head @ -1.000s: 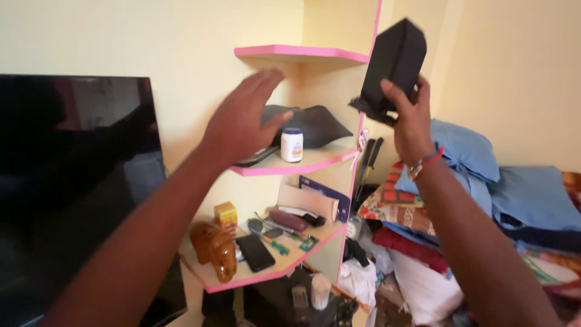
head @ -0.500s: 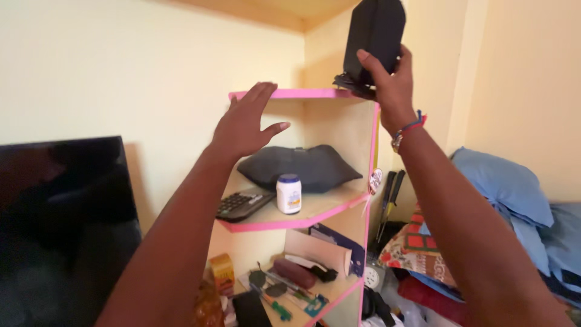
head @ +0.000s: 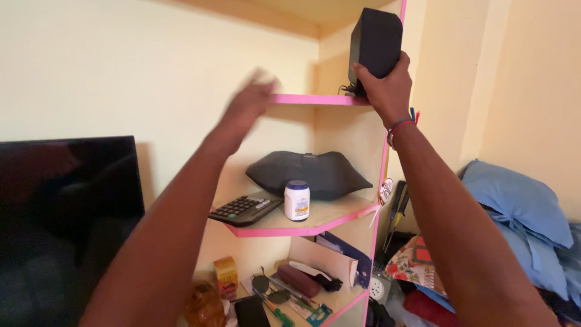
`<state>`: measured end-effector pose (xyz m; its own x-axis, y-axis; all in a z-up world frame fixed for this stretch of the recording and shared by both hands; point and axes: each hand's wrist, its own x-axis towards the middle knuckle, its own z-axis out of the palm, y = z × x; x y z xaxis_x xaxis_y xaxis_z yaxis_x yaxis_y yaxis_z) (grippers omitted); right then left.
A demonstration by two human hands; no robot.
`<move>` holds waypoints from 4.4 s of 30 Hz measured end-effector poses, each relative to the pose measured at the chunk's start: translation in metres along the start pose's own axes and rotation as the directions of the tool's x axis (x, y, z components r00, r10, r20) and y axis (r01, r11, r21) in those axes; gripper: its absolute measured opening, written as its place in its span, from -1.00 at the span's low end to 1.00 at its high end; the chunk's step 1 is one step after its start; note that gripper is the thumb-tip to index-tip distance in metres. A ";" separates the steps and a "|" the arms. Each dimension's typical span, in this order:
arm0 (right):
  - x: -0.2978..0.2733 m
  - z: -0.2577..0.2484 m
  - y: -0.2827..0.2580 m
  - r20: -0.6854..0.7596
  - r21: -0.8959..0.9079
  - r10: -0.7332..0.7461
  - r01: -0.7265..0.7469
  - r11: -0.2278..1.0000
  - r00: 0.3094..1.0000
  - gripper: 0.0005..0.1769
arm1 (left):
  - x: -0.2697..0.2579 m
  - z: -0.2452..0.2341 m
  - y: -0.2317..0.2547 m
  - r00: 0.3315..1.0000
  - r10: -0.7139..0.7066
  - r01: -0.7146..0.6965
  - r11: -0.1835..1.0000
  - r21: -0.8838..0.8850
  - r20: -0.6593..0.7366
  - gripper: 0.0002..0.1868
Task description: The person cleans a table by hand using a cloth, moving a speaker, a bowl, and decorative items to wipe different parts of the surface.
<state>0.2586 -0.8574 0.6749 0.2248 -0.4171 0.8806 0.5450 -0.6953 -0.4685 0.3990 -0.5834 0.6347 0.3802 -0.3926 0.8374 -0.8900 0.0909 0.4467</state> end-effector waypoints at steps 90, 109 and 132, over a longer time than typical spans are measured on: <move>0.034 -0.007 0.046 0.160 -0.280 0.148 -0.098 0.955 0.976 -0.29 | -0.013 0.030 0.046 0.991 0.131 -0.121 0.743 0.658 0.034 -0.45; 0.020 -0.005 0.039 -0.010 -0.189 0.114 -0.114 0.975 0.993 -0.19 | -0.015 0.030 0.064 0.999 0.018 -0.040 0.760 0.649 0.039 -0.43; 0.016 0.009 0.084 -0.044 -0.361 -0.114 0.091 0.928 0.992 0.25 | -0.027 0.035 0.069 0.982 -0.126 -0.077 0.429 0.900 0.144 0.04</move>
<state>0.3153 -0.9166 0.6501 0.1253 -0.3604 0.9243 0.2345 -0.8945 -0.3806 0.3189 -0.5984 0.6319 0.4489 -0.5285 0.7205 -0.6373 -0.7546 -0.1565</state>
